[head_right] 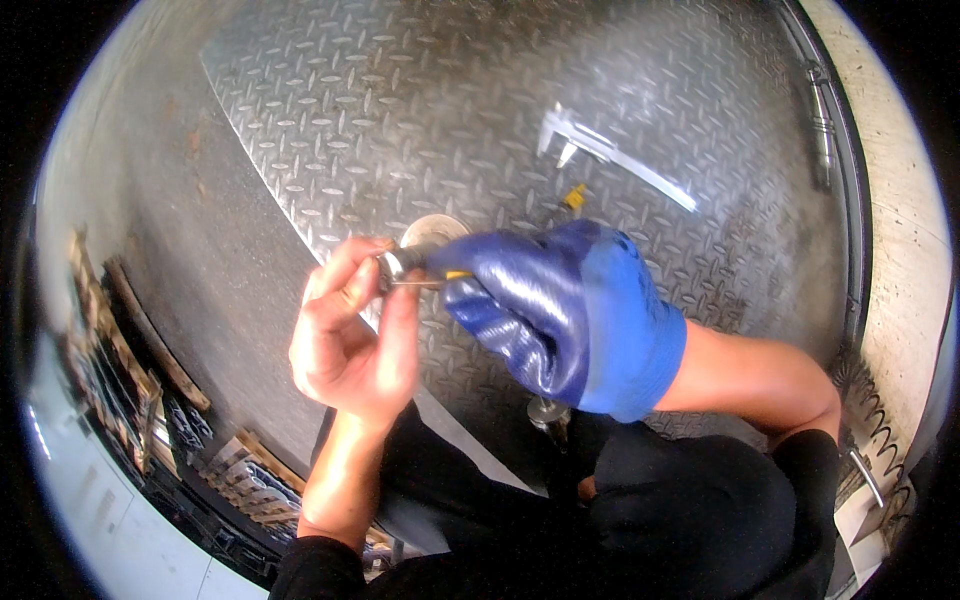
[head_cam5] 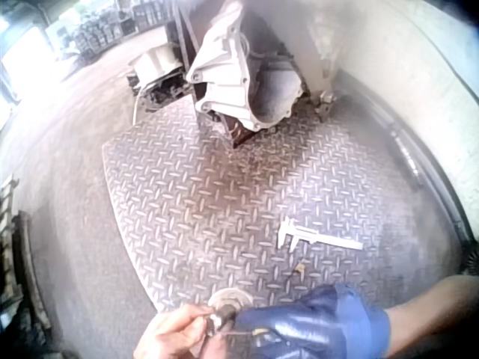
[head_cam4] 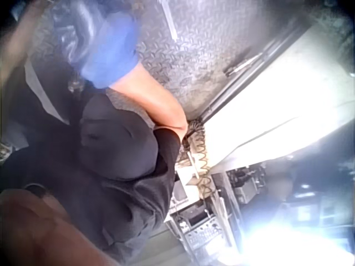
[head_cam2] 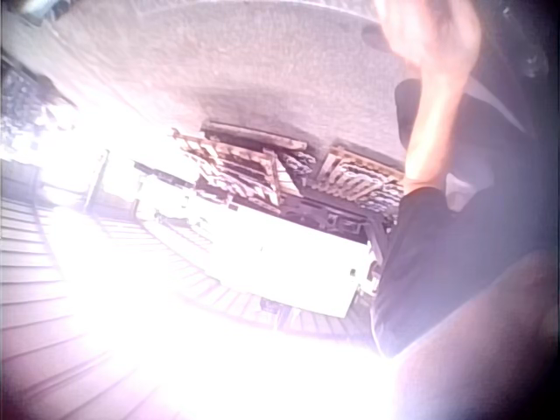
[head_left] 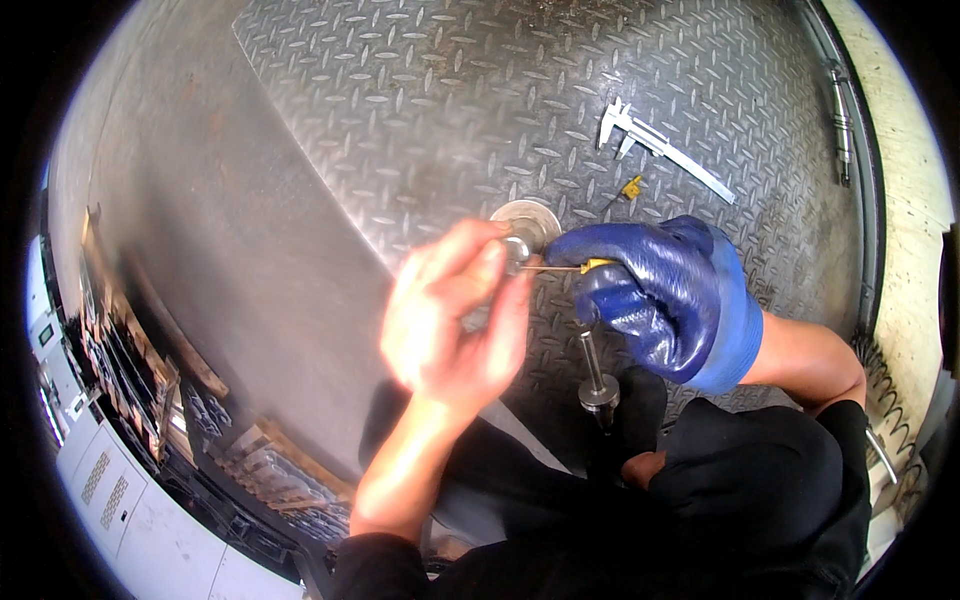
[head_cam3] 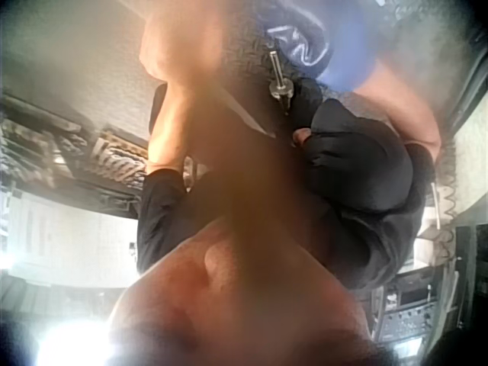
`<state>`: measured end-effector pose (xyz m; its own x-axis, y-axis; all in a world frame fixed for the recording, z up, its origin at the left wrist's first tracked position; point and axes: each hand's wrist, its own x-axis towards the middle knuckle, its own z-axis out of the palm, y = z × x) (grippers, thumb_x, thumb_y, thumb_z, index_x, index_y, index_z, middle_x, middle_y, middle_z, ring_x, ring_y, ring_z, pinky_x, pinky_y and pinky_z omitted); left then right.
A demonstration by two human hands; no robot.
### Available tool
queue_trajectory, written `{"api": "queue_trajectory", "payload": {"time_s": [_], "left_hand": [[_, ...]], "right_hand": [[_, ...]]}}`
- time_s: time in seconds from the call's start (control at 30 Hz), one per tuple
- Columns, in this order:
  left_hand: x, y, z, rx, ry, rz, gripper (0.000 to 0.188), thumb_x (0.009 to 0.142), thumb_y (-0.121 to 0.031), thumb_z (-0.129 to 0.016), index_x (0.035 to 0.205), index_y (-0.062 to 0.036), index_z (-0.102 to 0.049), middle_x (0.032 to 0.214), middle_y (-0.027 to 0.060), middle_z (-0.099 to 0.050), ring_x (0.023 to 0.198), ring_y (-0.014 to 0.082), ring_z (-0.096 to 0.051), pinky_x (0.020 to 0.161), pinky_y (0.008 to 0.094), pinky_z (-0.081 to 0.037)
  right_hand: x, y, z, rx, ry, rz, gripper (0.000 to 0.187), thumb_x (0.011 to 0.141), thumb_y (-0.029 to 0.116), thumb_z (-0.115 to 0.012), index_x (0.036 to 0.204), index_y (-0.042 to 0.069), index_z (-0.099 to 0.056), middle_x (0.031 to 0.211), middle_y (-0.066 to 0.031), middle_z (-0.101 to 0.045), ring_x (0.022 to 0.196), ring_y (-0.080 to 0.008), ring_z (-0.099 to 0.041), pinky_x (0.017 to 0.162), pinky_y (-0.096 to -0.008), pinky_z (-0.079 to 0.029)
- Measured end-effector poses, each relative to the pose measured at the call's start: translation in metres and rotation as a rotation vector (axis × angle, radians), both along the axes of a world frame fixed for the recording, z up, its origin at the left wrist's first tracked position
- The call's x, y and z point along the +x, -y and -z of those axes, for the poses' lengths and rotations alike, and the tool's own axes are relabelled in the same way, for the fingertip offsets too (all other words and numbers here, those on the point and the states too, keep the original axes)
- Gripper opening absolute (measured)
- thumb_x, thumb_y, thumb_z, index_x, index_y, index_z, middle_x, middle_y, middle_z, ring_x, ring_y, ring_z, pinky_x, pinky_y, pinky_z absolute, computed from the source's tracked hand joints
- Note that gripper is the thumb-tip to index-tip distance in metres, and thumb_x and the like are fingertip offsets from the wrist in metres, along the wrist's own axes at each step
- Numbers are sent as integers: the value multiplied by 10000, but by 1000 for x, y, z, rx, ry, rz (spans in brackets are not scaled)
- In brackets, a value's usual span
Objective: The person sits on a metal diamond-plate floor and uses a small yellow-handled tool to clean the grooves and surfaces of two metallic mechanical components. The person holds one component in the left hand and scrubs it with the tool in the right hand, then switches to the second component to repeat the cleaning process.
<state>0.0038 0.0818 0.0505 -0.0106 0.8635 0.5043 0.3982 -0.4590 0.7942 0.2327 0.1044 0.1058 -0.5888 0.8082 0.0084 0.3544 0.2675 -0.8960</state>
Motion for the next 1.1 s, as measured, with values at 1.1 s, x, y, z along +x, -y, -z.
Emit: {"api": "queue_trajectory", "payload": {"time_s": [1.1], "left_hand": [[2,1,-9,38,-62,90,324,771,91,-863,1029,-6,-692,1054,176,-792,814,272,-739,693,332,-586]], "right_hand": [[30,14,9,-1314,-479,123,547,999,170,-755,1479,-8,-564,1280,-139,-710,1094,-210,-735,932,-328,-607]]}}
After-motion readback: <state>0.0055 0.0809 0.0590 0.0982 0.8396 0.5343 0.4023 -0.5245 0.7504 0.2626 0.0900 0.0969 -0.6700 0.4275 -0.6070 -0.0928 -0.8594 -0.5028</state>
